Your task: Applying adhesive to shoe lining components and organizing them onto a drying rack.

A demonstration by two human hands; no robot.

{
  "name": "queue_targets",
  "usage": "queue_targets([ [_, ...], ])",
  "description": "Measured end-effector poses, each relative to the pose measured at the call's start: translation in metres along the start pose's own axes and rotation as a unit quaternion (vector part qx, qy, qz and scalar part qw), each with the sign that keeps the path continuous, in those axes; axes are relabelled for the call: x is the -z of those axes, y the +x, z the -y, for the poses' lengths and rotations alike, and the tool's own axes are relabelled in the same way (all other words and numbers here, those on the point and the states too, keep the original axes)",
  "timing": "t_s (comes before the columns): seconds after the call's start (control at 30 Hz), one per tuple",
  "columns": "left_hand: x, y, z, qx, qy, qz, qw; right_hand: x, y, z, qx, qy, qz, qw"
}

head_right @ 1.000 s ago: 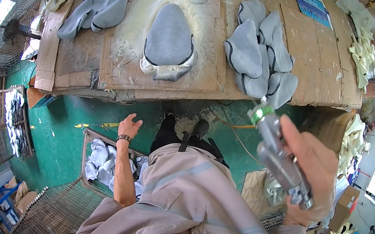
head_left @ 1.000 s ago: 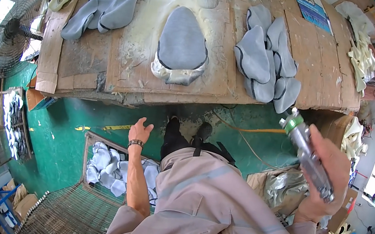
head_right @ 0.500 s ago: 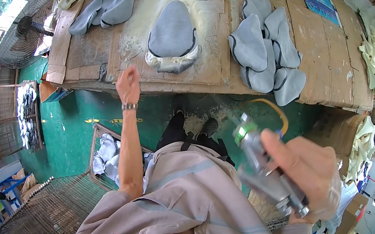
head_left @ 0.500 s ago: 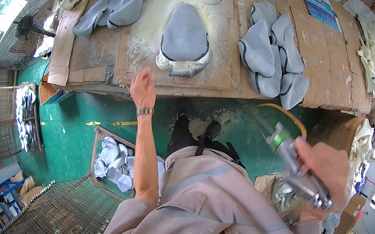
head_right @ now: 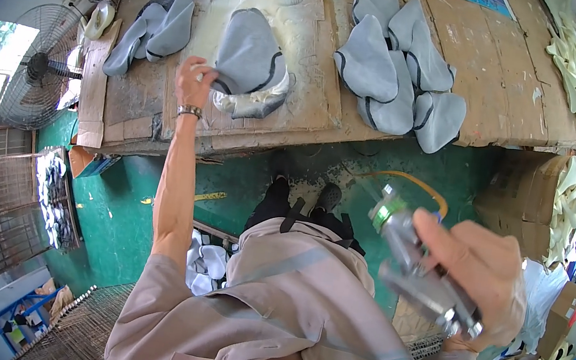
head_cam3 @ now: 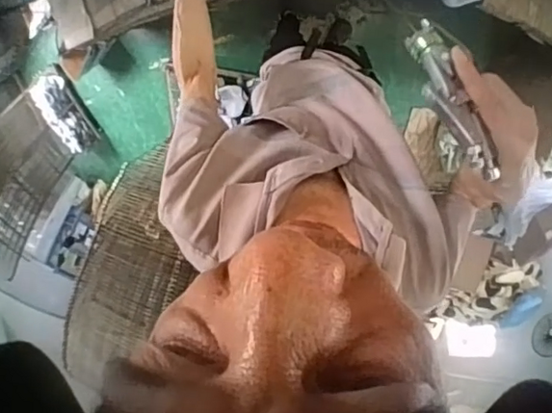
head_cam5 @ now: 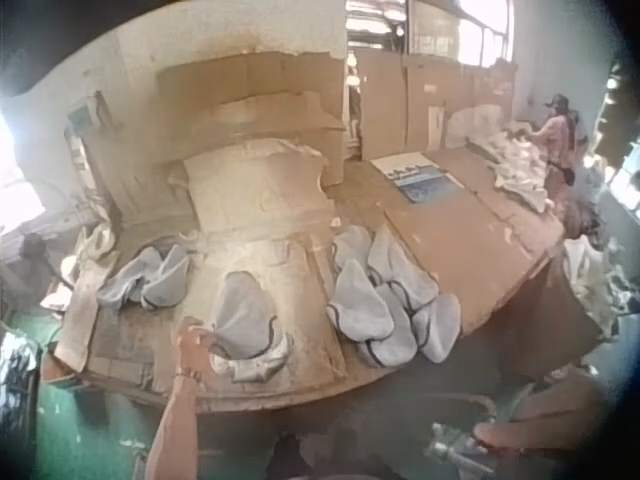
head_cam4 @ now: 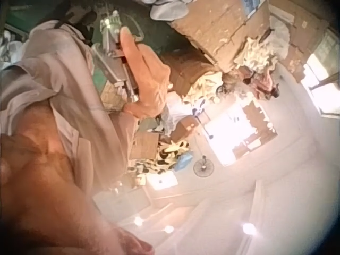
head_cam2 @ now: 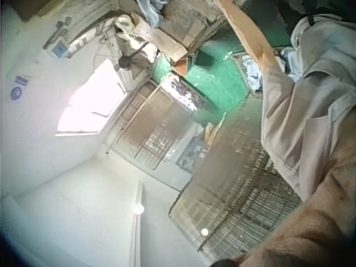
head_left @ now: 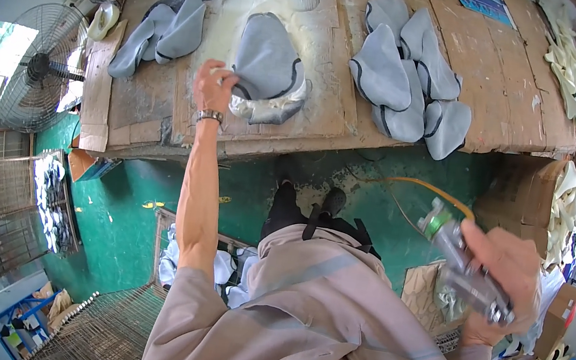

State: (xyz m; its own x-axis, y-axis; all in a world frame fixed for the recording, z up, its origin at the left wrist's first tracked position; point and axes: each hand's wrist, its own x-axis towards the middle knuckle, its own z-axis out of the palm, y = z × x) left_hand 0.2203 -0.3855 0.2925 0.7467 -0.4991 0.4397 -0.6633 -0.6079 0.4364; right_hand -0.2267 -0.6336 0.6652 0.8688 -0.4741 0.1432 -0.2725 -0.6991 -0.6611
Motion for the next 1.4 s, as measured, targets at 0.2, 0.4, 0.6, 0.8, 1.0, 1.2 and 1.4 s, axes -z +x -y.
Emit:
queue_targets([
  [0.2, 0.023, 0.06, -0.027, 0.045, 0.04, 0.072, 0.996, 0.015, -0.004, -0.019, 0.216, 0.002, 0.153, 0.965],
  [0.4, 0.011, 0.071, -0.042, 0.043, 0.037, 0.118, 0.991, 0.033, -0.023, -0.017, 0.212, -0.031, 0.161, 0.963],
  [0.6, 0.053, 0.039, -0.027, 0.074, 0.055, 0.094, 0.991, 0.025, -0.026, -0.04, 0.211, 0.02, 0.147, 0.966],
  [0.8, 0.14, 0.031, -0.083, 0.063, 0.015, -0.043, 0.997, 0.016, -0.036, -0.028, 0.047, 0.029, 0.003, 0.998],
  [1.0, 0.255, -0.022, -0.04, 0.116, 0.052, 0.065, 0.99, -0.017, -0.033, -0.035, 0.053, 0.062, 0.139, 0.987],
  [1.2, 0.301, -0.027, 0.068, 0.187, 0.092, 0.114, 0.971, -0.081, -0.007, 0.016, 0.035, 0.069, 0.189, 0.979],
  [1.4, 0.327, 0.006, 0.183, 0.167, 0.163, 0.013, 0.972, -0.162, 0.021, 0.082, -0.008, 0.063, 0.21, 0.976],
])
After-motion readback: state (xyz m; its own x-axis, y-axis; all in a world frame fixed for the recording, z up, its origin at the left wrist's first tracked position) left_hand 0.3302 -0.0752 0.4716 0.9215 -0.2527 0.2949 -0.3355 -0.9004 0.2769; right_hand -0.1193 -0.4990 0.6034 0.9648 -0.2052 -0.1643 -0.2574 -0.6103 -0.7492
